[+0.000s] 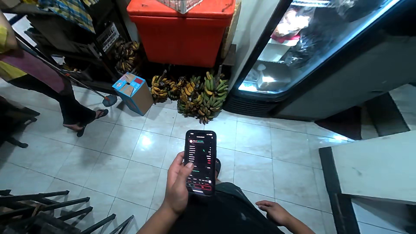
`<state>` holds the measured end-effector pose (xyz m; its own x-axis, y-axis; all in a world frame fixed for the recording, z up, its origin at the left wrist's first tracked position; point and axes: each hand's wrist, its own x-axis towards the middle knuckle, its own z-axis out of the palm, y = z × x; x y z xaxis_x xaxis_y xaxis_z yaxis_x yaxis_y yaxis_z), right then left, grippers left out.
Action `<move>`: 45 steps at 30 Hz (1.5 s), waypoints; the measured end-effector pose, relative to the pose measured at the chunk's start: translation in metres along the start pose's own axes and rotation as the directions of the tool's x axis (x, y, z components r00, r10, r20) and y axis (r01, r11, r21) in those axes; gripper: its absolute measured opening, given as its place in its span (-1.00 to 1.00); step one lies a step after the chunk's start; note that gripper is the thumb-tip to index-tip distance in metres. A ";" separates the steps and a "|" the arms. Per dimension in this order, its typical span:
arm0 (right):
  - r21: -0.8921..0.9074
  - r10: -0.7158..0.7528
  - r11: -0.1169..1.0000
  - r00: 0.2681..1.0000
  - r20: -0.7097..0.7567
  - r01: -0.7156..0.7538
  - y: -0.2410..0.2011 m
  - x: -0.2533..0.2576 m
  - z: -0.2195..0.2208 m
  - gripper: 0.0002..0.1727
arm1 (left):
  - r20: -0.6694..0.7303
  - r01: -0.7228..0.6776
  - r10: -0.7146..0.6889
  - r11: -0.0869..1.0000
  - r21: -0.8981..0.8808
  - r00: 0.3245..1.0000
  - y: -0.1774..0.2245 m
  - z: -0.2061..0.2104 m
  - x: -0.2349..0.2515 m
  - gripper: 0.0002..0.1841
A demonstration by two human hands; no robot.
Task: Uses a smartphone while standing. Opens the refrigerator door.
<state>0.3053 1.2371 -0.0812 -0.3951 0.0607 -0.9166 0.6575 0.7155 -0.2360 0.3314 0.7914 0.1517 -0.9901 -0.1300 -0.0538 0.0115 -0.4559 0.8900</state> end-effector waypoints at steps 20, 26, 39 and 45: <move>0.047 0.019 0.999 1.000 -0.009 -0.019 0.002 -0.006 0.002 -0.67 | -0.105 0.269 -0.277 0.960 -0.079 0.955 -0.005 0.014 0.012 -0.52; 0.003 -0.012 1.000 0.999 0.038 0.012 0.006 -0.007 0.005 -0.64 | -0.108 0.277 -0.284 0.958 -0.073 0.953 -0.011 0.011 0.015 -0.46; -0.163 -0.149 0.965 0.942 0.300 0.205 -0.030 -0.111 0.000 -0.56 | -0.174 0.328 -0.332 0.943 -0.049 0.927 -0.010 0.004 0.021 -0.53; -0.068 -0.328 0.932 0.909 0.259 0.356 -0.042 -0.106 0.004 -0.51 | -0.143 0.344 -0.349 0.937 -0.061 0.926 -0.016 0.002 0.030 -0.44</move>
<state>0.3227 1.1979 0.0245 -0.4082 -0.3597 -0.8390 0.4286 0.7360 -0.5241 0.3016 0.7971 0.1365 -0.9008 -0.0869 -0.4254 -0.3212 -0.5259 0.7876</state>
